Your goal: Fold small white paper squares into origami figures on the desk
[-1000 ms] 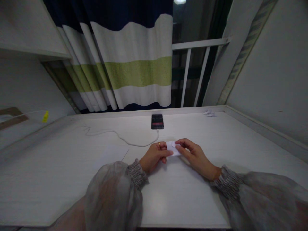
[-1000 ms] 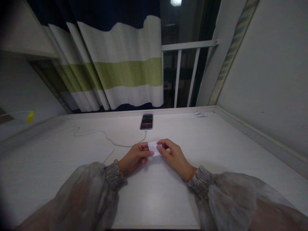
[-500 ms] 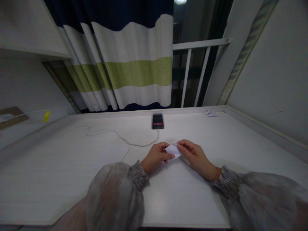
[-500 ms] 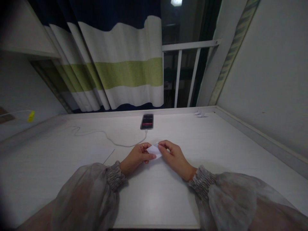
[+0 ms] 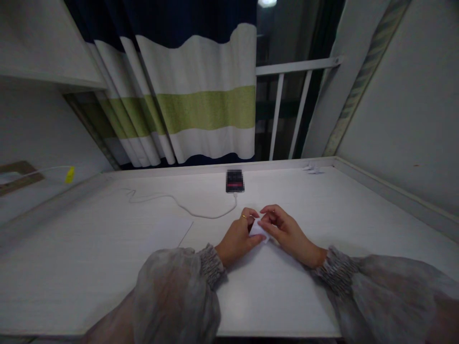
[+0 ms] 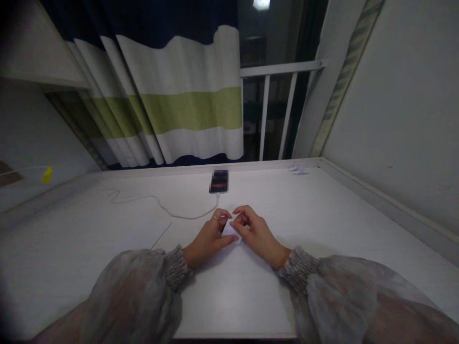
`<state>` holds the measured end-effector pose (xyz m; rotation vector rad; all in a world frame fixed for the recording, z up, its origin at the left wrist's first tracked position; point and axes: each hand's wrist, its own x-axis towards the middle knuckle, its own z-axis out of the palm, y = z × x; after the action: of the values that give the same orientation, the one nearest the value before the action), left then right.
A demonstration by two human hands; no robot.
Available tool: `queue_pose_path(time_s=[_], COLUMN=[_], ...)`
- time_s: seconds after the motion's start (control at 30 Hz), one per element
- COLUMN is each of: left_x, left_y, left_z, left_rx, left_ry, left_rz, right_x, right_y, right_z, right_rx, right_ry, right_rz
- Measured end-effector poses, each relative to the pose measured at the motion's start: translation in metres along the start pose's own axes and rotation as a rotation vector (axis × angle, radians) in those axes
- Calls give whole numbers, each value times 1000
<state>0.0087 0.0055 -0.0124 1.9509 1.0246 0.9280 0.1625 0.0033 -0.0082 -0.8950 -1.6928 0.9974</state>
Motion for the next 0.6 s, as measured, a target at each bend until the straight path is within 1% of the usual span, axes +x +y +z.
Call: queue_pose_path(time_s=[0.07, 0.2, 0.27, 0.33, 0.43, 0.6], left_x=[0, 2, 3, 4, 4, 2], left_y=[1, 5, 7, 9, 9, 3], left_z=[2, 4, 4, 4, 3, 1], left_rx=[-72, -397, -509, -551, -561, -488], left_ry=[25, 122, 180, 221, 244, 240], left_rz=[-7, -70, -94, -105, -133, -131], right_x=[-1, -2, -2, 0, 2, 2], right_y=[3, 6, 7, 7, 7, 3], right_z=[1, 1, 1, 0, 0, -1], right_rx=[10, -41, -26, 34, 91, 44], right_ry=[2, 76, 80, 53, 39, 69], right_rz=[-35, -114, -119, -89, -33, -32])
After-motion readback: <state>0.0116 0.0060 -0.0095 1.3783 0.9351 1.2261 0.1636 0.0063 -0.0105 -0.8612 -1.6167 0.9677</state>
